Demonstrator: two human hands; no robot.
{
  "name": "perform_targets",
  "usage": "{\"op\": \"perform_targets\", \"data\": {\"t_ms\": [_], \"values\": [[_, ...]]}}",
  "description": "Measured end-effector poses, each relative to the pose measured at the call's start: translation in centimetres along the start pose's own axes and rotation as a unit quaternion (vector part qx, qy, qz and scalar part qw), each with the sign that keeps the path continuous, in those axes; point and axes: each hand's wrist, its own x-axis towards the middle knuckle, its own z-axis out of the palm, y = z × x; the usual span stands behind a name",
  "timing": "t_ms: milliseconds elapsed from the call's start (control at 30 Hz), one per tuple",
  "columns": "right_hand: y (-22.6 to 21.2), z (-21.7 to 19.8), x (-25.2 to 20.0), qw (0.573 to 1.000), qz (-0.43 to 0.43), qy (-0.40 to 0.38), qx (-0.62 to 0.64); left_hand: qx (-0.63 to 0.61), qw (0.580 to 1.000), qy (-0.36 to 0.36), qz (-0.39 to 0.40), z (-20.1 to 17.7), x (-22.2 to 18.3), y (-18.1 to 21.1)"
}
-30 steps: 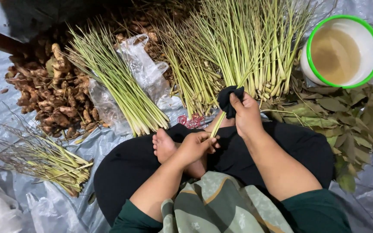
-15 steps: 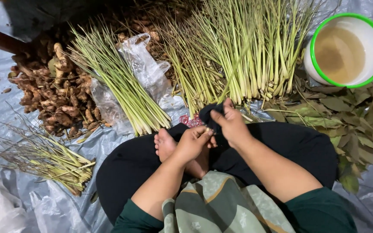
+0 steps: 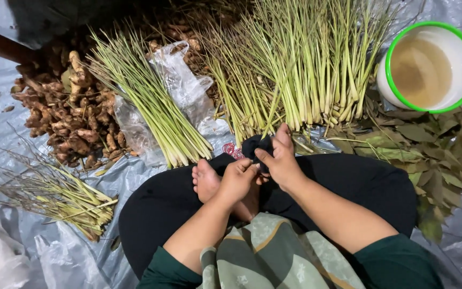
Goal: Stripping the outer layers or leaves from long grass stalks using a hand-held tool while sitting on the floor.
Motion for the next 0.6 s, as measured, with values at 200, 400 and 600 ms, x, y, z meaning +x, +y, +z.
{"op": "perform_targets", "data": {"t_ms": [200, 400, 600], "values": [[-4.0, -1.2, 1.8, 0.965, 0.041, 0.14, 0.219, -0.094, 0.994, -0.048, 0.018, 2.1, -0.8, 2.4], [-2.2, -1.5, 1.4, 0.968, 0.059, 0.138, 0.2, -0.098, 0.995, -0.014, 0.028, 2.2, -1.0, 2.1], [-2.6, 0.4, -0.1, 0.969, 0.101, 0.007, 0.224, -0.054, 0.997, 0.023, 0.046, 0.8, -0.3, 0.1]]}}
